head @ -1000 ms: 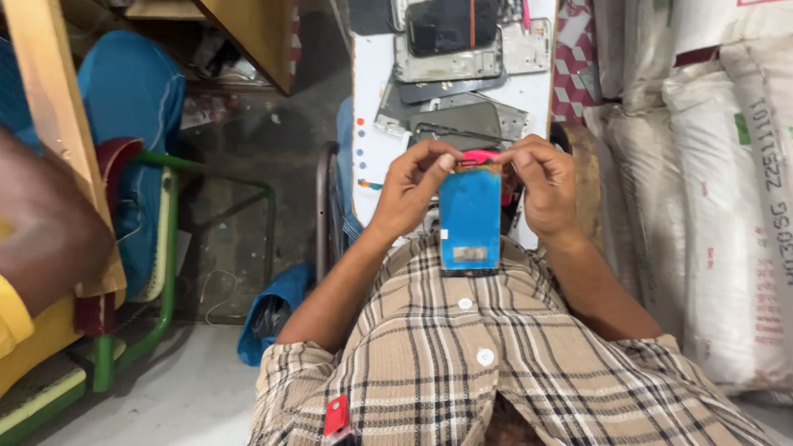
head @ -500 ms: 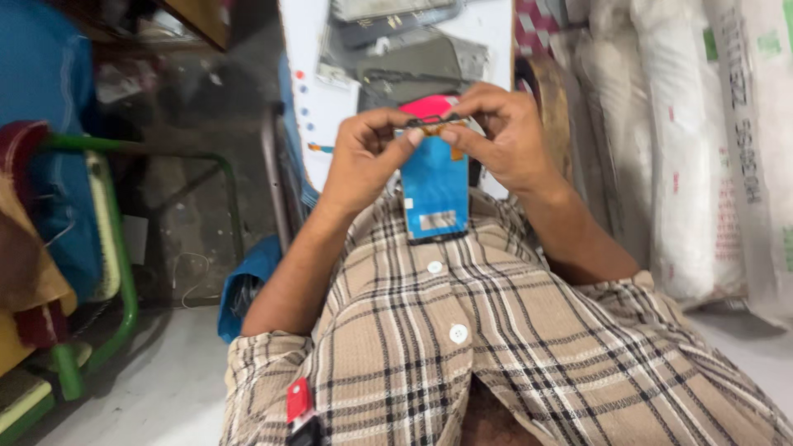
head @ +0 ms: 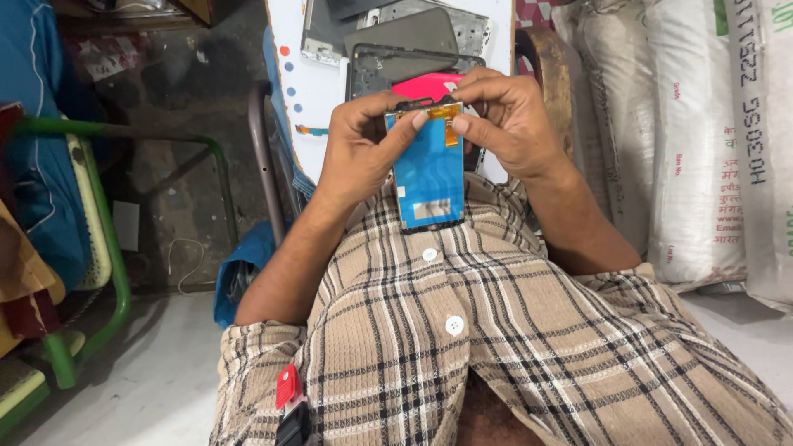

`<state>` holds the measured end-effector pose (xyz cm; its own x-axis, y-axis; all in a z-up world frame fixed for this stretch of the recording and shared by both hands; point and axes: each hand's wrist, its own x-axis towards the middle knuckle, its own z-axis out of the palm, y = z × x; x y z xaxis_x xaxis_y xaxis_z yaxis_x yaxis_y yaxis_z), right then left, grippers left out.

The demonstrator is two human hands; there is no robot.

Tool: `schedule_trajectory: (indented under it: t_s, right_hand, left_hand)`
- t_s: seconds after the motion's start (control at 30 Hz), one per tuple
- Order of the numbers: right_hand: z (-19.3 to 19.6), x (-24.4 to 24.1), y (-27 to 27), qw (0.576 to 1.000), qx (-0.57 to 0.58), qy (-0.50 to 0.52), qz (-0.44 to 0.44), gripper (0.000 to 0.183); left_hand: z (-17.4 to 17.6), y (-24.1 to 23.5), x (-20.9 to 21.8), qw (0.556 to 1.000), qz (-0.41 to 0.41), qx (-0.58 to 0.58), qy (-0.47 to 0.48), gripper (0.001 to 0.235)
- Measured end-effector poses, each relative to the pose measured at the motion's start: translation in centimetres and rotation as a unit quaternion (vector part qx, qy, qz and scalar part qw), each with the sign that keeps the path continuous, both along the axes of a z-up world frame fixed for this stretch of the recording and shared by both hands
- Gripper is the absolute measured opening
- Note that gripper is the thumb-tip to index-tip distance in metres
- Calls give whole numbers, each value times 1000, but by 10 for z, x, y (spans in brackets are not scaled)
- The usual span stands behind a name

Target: The person disassembles and reassembles mobile phone components on a cluttered workbench. They handle multiple phone frames, screens, and internal parts, using a small tool to pry and adjust components while seated.

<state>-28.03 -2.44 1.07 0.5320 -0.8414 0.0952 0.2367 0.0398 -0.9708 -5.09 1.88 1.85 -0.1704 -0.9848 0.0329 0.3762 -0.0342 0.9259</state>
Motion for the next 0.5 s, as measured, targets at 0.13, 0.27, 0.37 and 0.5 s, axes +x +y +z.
schedule_trajectory:
  t_s: [0.13,0.27,0.37,0.5]
  right_hand:
    - [-6,-5,-1,1000,9,-6,1,26]
    - [-12,-2,1,1000,-4,-20,-7,29]
    - [-10,4,2,998,-56,-9,-4,28]
    - [-1,7,-12,997,-12,57,-53,23]
  left_hand:
    - [-5,-2,3,1000,-10,-19,-7,15]
    - [-7,2,7,1000,-9,-21,-16,16]
    - [-2,0,5,1000,-8,16,16,21]
    - [3,1,0,999,15,51,4,21]
